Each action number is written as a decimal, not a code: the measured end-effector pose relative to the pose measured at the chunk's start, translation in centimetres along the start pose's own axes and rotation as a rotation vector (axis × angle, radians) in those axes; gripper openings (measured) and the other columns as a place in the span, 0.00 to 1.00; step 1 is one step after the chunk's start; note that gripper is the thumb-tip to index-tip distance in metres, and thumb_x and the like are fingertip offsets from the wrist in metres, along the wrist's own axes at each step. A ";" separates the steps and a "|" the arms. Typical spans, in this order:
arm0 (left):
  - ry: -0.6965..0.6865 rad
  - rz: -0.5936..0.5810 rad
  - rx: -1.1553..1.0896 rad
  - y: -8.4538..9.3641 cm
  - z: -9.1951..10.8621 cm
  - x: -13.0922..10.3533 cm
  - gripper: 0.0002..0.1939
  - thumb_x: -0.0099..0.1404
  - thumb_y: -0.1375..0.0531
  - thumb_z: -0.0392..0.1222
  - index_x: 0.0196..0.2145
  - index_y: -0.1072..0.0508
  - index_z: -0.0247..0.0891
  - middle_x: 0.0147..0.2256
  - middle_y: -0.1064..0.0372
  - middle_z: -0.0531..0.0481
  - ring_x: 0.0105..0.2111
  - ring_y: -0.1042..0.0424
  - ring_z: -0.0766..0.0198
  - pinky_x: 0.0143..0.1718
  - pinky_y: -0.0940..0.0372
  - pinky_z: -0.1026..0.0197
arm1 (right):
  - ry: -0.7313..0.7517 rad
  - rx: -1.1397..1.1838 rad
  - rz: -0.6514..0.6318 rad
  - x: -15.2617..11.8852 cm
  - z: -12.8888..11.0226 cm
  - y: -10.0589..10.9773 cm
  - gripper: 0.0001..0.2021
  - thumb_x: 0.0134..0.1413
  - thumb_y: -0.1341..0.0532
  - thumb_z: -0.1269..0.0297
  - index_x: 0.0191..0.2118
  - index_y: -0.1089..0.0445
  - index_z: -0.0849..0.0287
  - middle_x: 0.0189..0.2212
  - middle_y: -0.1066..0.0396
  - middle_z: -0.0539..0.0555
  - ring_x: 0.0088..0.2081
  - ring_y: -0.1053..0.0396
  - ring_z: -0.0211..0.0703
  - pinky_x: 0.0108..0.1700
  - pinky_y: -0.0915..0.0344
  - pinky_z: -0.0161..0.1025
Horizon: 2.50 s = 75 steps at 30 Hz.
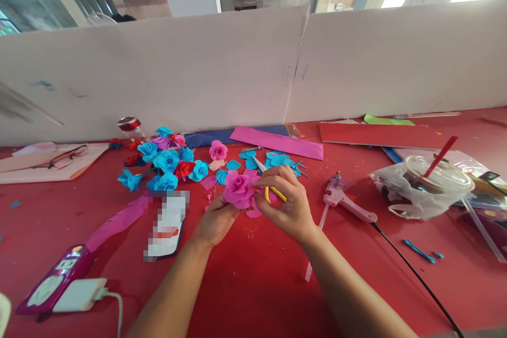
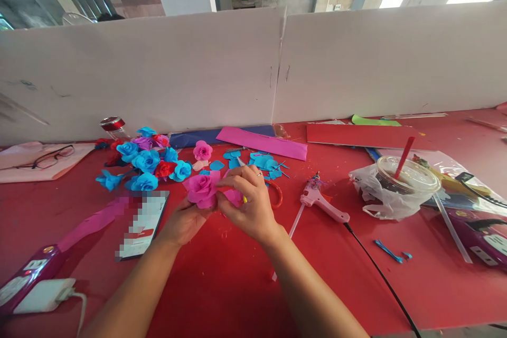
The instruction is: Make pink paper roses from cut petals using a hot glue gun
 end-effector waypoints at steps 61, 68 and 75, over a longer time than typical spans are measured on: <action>-0.100 0.038 0.206 -0.5 1.0 0.3 0.11 0.55 0.34 0.41 0.38 0.21 0.40 0.36 0.24 0.46 0.46 0.30 0.52 0.48 0.37 0.53 | 0.246 -0.201 0.078 -1.4 -1.4 -0.7 0.16 0.47 0.37 0.77 0.39 0.28 0.48 0.36 0.32 0.52 0.37 0.33 0.44 0.40 0.39 0.46; -0.105 0.035 0.190 -0.5 1.1 0.4 0.09 0.55 0.34 0.41 0.36 0.21 0.40 0.34 0.24 0.48 0.42 0.28 0.56 0.47 0.37 0.55 | 0.260 -0.200 0.101 -1.4 -1.6 -0.5 0.16 0.46 0.37 0.77 0.39 0.28 0.48 0.35 0.32 0.52 0.37 0.34 0.45 0.39 0.37 0.46; -0.132 0.141 0.017 0.3 1.0 0.5 0.12 0.48 0.30 0.42 0.33 0.21 0.43 0.35 0.24 0.52 0.42 0.29 0.60 0.50 0.40 0.55 | 0.078 -0.103 0.198 -1.5 -1.3 0.0 0.12 0.49 0.42 0.78 0.36 0.30 0.53 0.30 0.32 0.52 0.33 0.33 0.44 0.38 0.38 0.45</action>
Point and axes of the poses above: each hand's wrist, its own x-axis towards the middle knuckle, its own y-axis out of the back of the hand, z = x × y, the point moved 5 cm from there along x, towards the middle knuckle
